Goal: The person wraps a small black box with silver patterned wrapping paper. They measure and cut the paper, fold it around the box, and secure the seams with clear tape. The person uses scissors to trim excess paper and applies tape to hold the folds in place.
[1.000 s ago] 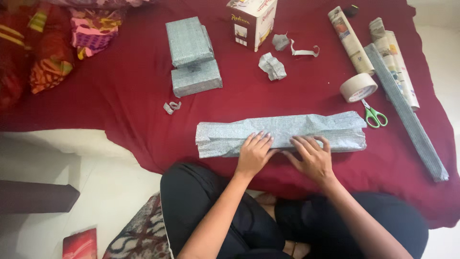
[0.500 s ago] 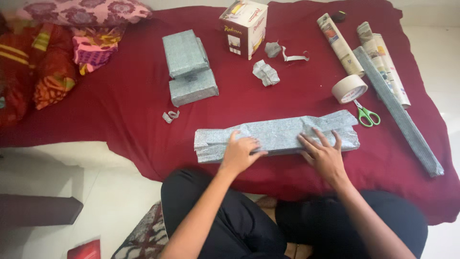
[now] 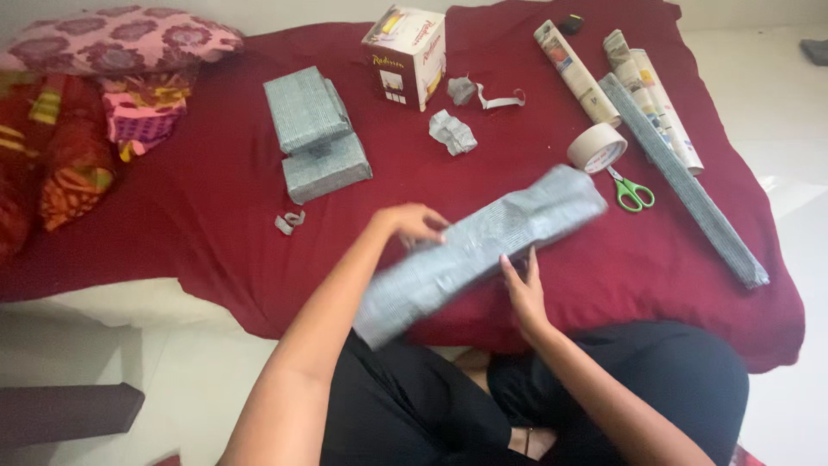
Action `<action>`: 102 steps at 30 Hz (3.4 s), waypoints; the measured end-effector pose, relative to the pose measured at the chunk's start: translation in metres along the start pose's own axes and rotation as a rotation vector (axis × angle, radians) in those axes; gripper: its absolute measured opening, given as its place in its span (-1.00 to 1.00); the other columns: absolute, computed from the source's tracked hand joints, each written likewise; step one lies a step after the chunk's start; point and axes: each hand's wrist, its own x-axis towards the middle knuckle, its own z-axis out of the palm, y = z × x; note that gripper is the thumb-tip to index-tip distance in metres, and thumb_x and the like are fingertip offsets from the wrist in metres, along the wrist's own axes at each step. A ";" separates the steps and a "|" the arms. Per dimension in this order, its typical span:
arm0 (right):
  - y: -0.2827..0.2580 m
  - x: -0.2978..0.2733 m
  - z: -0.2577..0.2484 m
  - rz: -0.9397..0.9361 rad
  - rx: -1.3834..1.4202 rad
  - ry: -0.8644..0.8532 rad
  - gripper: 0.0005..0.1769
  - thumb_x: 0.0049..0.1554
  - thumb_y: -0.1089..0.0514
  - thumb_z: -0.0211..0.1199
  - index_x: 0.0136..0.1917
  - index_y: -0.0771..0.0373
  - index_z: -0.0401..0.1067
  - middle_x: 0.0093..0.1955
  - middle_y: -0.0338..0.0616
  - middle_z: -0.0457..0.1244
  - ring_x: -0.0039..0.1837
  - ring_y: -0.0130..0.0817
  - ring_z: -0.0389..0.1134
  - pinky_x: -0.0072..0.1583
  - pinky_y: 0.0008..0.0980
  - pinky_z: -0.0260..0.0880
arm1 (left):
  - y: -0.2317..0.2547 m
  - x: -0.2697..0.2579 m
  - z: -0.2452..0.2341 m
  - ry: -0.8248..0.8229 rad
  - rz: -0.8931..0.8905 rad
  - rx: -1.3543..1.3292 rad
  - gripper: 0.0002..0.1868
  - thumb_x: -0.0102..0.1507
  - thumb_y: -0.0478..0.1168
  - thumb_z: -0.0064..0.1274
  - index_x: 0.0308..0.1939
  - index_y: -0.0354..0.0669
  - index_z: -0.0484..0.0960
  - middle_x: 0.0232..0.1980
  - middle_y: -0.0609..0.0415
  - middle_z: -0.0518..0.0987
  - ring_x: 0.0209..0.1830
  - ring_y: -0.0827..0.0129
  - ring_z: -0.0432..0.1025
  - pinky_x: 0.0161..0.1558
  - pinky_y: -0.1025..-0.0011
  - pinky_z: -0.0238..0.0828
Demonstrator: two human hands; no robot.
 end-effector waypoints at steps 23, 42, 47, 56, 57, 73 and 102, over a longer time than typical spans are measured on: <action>-0.051 0.135 0.001 0.281 -0.231 -0.331 -0.31 0.19 -0.11 0.22 0.43 0.39 0.32 0.38 0.13 0.28 0.36 -0.08 0.33 0.34 -0.17 0.31 | -0.040 0.082 0.090 0.583 -0.115 -1.008 -0.26 0.17 0.25 0.16 0.12 -0.35 0.66 0.09 -0.07 0.68 0.07 0.20 0.55 0.10 0.19 0.44; -0.068 0.147 -0.002 0.453 0.051 -0.518 -0.42 0.15 -0.06 0.22 0.29 0.39 0.43 0.23 0.02 0.38 0.21 -0.15 0.36 0.32 -0.16 0.26 | -0.022 0.089 0.075 0.488 0.032 -1.237 -0.44 0.08 -0.07 0.38 0.05 -0.37 0.69 0.09 -0.11 0.69 0.15 0.16 0.54 0.23 0.30 0.36; -0.077 0.123 0.015 0.346 0.011 -0.294 -0.36 0.20 -0.04 0.19 0.39 0.42 0.24 0.33 0.20 0.27 0.27 -0.07 0.35 0.36 -0.08 0.28 | -0.004 0.082 0.084 0.581 0.104 -1.388 -0.40 0.12 -0.09 0.34 0.12 -0.43 0.59 0.09 -0.18 0.66 0.12 0.09 0.54 0.14 0.24 0.46; -0.054 0.088 0.029 0.154 -0.109 0.037 -0.37 0.28 -0.08 0.14 0.39 0.48 0.26 0.29 0.12 0.29 0.29 -0.21 0.30 0.34 -0.27 0.23 | 0.013 0.090 0.141 1.222 -0.131 -1.156 -0.42 0.28 0.08 0.17 0.06 -0.39 0.45 0.02 -0.15 0.58 0.03 0.19 0.49 0.08 0.24 0.42; -0.049 0.090 0.026 0.172 -0.074 -0.004 -0.40 0.29 -0.07 0.13 0.36 0.49 0.34 0.25 0.07 0.34 0.25 -0.26 0.34 0.32 -0.30 0.25 | 0.010 0.090 0.141 1.191 -0.134 -1.169 -0.46 0.27 0.08 0.17 0.02 -0.36 0.50 -0.02 -0.09 0.59 -0.02 0.24 0.48 0.05 0.27 0.41; -0.064 0.118 -0.002 0.363 -0.123 -0.296 -0.35 0.11 -0.09 0.40 0.29 0.41 0.46 0.04 -0.01 0.39 -0.01 -0.28 0.38 0.03 -0.35 0.37 | -0.027 0.080 0.118 0.899 -0.046 -1.126 -0.21 0.04 0.08 0.44 0.11 -0.41 0.46 -0.01 -0.09 0.59 0.00 0.30 0.46 0.12 0.32 0.39; -0.056 0.108 0.068 -0.412 -0.491 -0.068 -0.53 0.10 -0.08 0.46 -0.01 0.42 0.57 0.54 0.50 -0.03 0.61 0.24 0.00 0.50 -0.06 0.08 | 0.040 0.037 0.146 1.303 0.003 -0.714 -0.49 0.28 0.00 0.19 0.16 -0.32 0.64 0.07 -0.19 0.67 0.11 0.12 0.57 0.17 0.25 0.45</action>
